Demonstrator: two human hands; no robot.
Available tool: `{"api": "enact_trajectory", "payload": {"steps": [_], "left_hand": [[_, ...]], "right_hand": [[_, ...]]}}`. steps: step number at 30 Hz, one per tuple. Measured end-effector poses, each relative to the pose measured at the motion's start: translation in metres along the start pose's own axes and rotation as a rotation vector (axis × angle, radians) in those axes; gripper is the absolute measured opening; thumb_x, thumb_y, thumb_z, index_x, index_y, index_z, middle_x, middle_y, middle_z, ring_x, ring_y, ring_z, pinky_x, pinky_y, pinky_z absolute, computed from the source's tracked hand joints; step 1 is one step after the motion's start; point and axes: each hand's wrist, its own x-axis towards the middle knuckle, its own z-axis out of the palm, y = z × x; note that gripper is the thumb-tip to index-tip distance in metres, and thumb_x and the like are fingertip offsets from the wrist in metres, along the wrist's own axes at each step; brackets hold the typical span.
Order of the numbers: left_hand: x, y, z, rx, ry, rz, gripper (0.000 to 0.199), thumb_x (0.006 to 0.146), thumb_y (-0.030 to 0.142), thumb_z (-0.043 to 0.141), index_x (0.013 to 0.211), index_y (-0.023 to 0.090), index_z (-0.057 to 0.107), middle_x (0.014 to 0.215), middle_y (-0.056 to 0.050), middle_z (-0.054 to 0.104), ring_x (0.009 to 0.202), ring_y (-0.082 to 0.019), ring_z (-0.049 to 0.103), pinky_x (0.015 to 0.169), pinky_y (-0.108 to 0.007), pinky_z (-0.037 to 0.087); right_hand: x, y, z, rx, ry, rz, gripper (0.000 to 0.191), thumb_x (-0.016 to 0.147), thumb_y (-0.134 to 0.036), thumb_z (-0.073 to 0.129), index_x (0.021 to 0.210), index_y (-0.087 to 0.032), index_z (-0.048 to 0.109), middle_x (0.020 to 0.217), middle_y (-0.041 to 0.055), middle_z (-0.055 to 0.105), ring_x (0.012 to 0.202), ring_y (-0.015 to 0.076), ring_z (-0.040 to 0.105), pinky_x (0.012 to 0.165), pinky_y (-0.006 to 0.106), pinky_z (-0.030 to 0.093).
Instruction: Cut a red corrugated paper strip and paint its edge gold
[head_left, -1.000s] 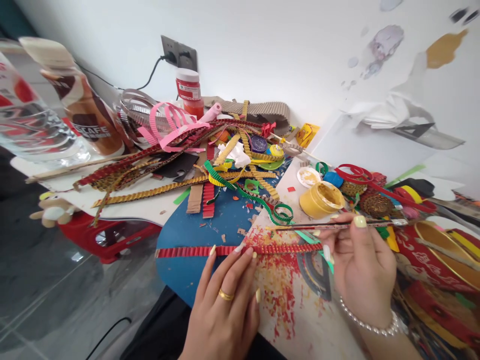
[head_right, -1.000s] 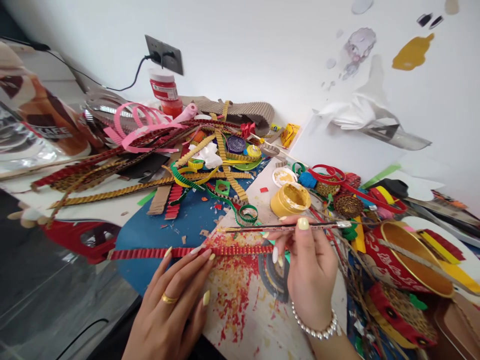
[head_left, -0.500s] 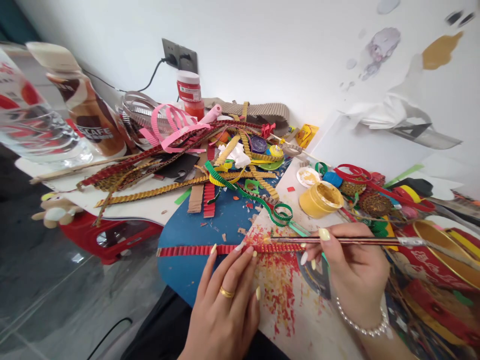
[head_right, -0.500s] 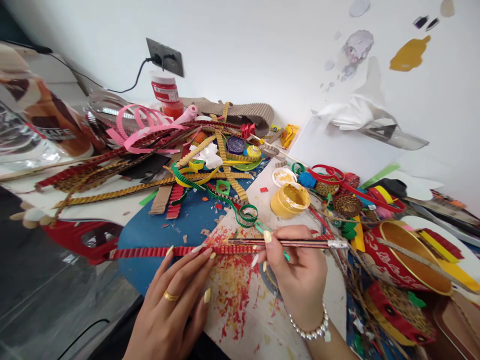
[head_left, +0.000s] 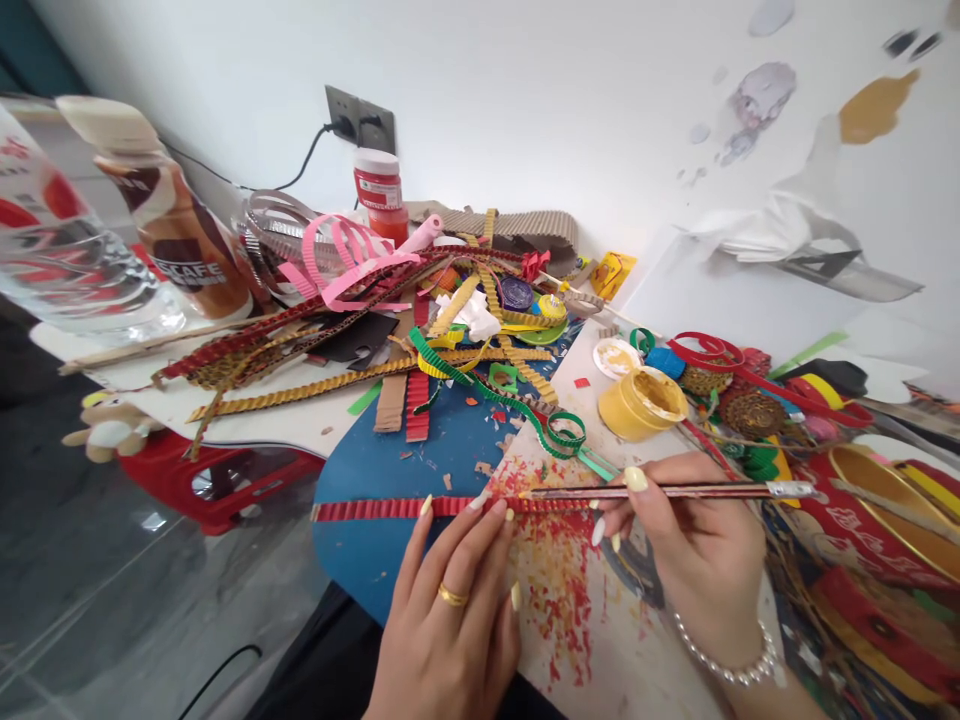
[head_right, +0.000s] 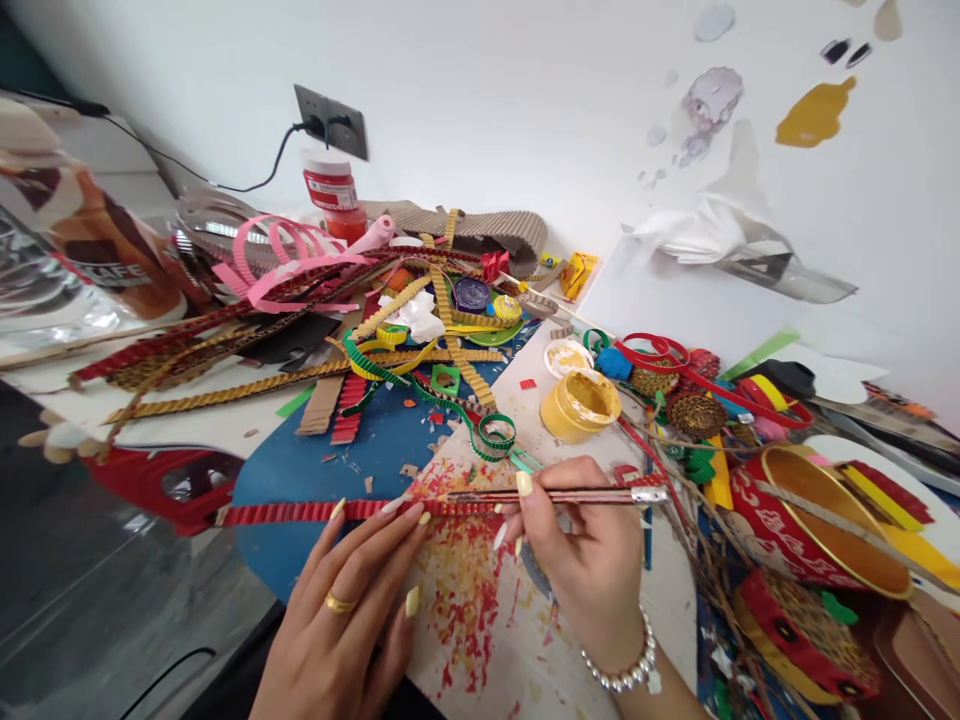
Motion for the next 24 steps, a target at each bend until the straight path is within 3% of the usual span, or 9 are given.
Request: {"api": "enact_trajectory", "payload": {"steps": [11,15,20,24], "left_hand": [[-0.014,-0.009,0.006,0.034,-0.064,0.055,0.041,0.085,0.013,0.054,0.126,0.009,0.056,0.128,-0.007,0.062,0.127,-0.02,0.048,0.12,-0.04,0.017],[-0.015,-0.013,0.009,0.088,-0.035,0.112,0.04,0.084,0.011,0.052,0.124,0.01,0.058,0.125,-0.006,0.064,0.124,-0.02,0.051,0.119,-0.039,0.019],[-0.017,-0.014,0.015,0.102,0.024,0.077,0.038,0.086,0.007,0.045,0.122,0.012,0.06,0.121,-0.004,0.067,0.124,-0.017,0.052,0.119,-0.038,0.02],[-0.014,-0.015,0.012,0.137,0.001,0.102,0.04,0.085,0.008,0.047,0.123,0.011,0.058,0.123,-0.009,0.065,0.125,-0.017,0.05,0.119,-0.037,0.019]], "right_hand": [[0.0,-0.004,0.001,-0.019,0.023,-0.026,0.012,0.089,-0.018,0.058,0.078,-0.023,0.059,0.054,-0.0042,0.066,0.046,0.0113,0.064,0.046,0.019,0.053],[0.001,-0.002,0.004,0.192,0.08,0.089,0.006,0.089,-0.022,0.059,0.086,-0.024,0.064,0.061,-0.0008,0.071,0.05,0.0142,0.068,0.046,0.021,0.055],[0.006,0.001,0.007,0.451,-0.073,0.089,0.012,0.09,-0.024,0.058,0.098,-0.028,0.066,0.076,0.0028,0.076,0.058,0.0179,0.071,0.047,0.026,0.058],[0.009,0.002,0.005,0.374,0.094,0.119,0.005,0.088,-0.024,0.06,0.091,-0.024,0.065,0.069,0.0015,0.072,0.055,0.0152,0.068,0.047,0.023,0.055]]}}
